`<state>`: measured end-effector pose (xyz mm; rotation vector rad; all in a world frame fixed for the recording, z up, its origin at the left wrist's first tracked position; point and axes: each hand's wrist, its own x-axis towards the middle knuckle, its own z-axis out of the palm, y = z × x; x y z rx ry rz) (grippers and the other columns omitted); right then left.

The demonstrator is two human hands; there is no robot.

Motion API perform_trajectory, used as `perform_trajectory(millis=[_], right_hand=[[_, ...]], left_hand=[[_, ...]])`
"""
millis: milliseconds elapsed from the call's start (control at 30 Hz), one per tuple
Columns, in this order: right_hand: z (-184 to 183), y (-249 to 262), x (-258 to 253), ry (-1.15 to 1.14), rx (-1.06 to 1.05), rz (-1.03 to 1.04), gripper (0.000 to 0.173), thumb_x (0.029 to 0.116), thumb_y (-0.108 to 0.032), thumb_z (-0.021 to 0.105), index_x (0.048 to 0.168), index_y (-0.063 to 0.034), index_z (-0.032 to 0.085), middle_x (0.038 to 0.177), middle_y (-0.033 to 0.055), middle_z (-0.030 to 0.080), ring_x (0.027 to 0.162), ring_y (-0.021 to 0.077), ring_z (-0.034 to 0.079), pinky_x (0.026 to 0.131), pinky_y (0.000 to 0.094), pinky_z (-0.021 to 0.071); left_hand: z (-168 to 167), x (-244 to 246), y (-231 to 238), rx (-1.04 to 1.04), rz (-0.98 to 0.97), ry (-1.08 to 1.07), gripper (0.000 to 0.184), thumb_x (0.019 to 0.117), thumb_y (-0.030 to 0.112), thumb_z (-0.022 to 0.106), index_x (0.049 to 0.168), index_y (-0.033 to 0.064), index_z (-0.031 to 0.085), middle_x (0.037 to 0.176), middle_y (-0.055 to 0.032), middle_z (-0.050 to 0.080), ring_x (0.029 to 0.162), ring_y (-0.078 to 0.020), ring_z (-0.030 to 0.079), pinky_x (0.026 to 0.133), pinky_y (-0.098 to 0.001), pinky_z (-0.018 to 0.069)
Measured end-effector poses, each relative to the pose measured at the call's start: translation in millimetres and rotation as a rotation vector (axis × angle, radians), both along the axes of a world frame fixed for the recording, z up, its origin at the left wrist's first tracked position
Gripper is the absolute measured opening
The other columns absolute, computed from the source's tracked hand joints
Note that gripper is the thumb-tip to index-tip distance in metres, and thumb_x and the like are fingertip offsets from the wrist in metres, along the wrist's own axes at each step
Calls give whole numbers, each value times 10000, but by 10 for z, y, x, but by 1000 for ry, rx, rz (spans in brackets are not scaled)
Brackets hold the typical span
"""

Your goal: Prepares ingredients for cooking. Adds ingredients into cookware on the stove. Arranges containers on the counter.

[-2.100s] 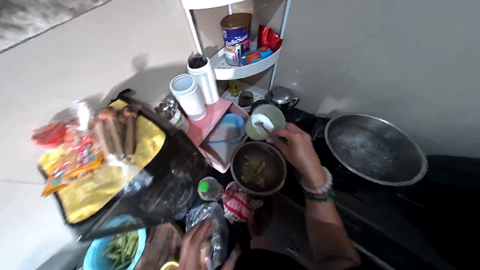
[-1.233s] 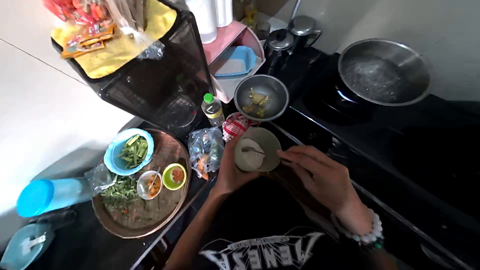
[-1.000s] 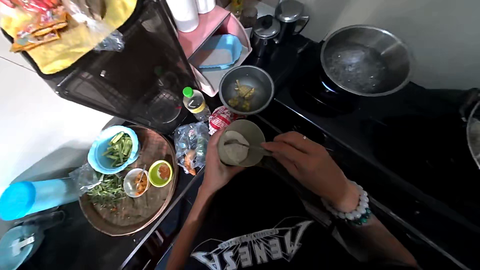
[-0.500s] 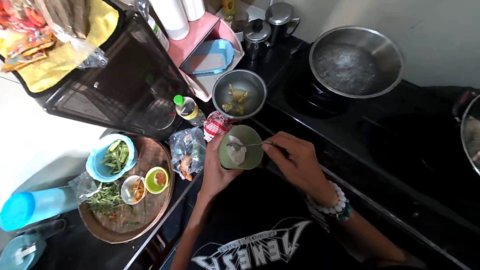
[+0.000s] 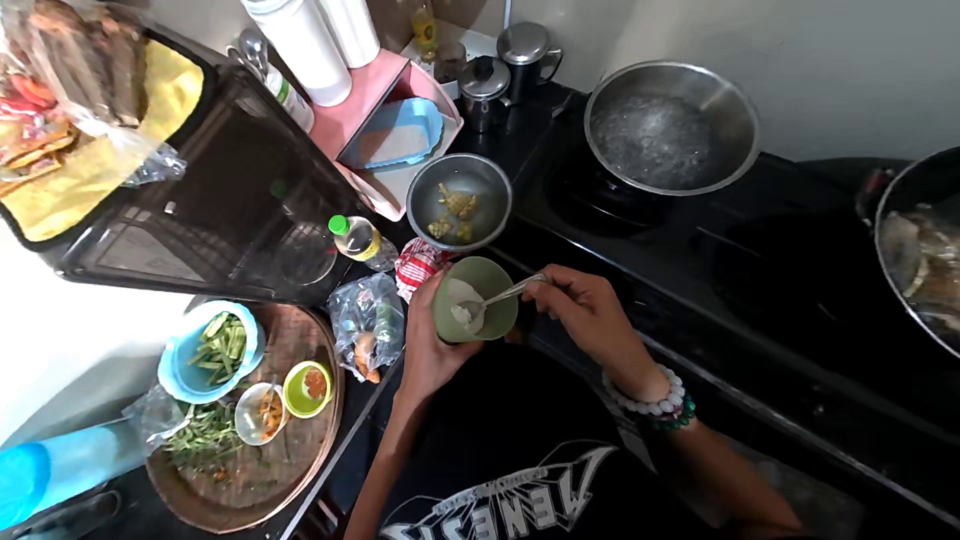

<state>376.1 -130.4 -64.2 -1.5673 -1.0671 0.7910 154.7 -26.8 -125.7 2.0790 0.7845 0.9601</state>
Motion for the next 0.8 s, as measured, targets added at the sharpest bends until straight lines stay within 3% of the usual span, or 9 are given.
perform_trajectory(millis=[233,367,533,600,667,733,800], right_hand=[[126,-22,372,325,47,-128,252,1032,-162,521,870,-87,699,751,-5,669,616,49,565,592,190,485],[250,-142,857,274,148,-313,262,1044,-204,507,881,-119,694,724,-29,635,584,42,534,551,192,468],[364,-383,1416,-71,164,-606,267,1062,-332,533,916,-148,659,729,-28,635,531,52,516,505,209,451],[346,-324,1613,-309,69,-706,337,1061,-374,519,906,-107,655,682,21,599,510,118,510,488,294,440],[297,-242,1723,-665,-7,-755,354,1077,-336,487,945,-54,655,744,109,605,605,234,578,556,423,490],[290,-183,1762,-952,-25,-782,337,1080,-277,471,1029,-12,673,908,190,656,794,335,668,693,513,560],[399,-174,1717,-994,32,-794,346,1080,-271,485,1033,16,673,923,216,657,808,346,674,702,519,561]], left_hand=[[-32,-2,7,4,22,-51,1070,660,332,960,1469,-64,383,1410,-239,537,1318,-263,546,1138,-415,464],[-71,-48,-46,-9,59,-60,1139,645,347,967,1491,-84,339,1447,-243,509,1343,-235,532,1150,-376,456],[-80,-126,-123,-44,121,-68,1173,629,379,963,1492,-89,321,1446,-244,505,1334,-194,535,1138,-322,456],[-81,-159,-165,-61,146,-65,1180,630,396,961,1492,-90,316,1443,-239,508,1326,-181,541,1131,-313,461],[-83,-197,-194,-75,168,-60,1188,627,408,960,1496,-81,315,1438,-223,519,1317,-174,549,1124,-312,471],[-82,-239,-209,-76,177,-65,1182,630,402,962,1498,-77,319,1438,-222,522,1317,-175,551,1121,-313,475],[-98,-268,-216,-59,184,-83,1167,630,396,967,1492,-74,336,1431,-221,531,1312,-177,558,1123,-322,477]])
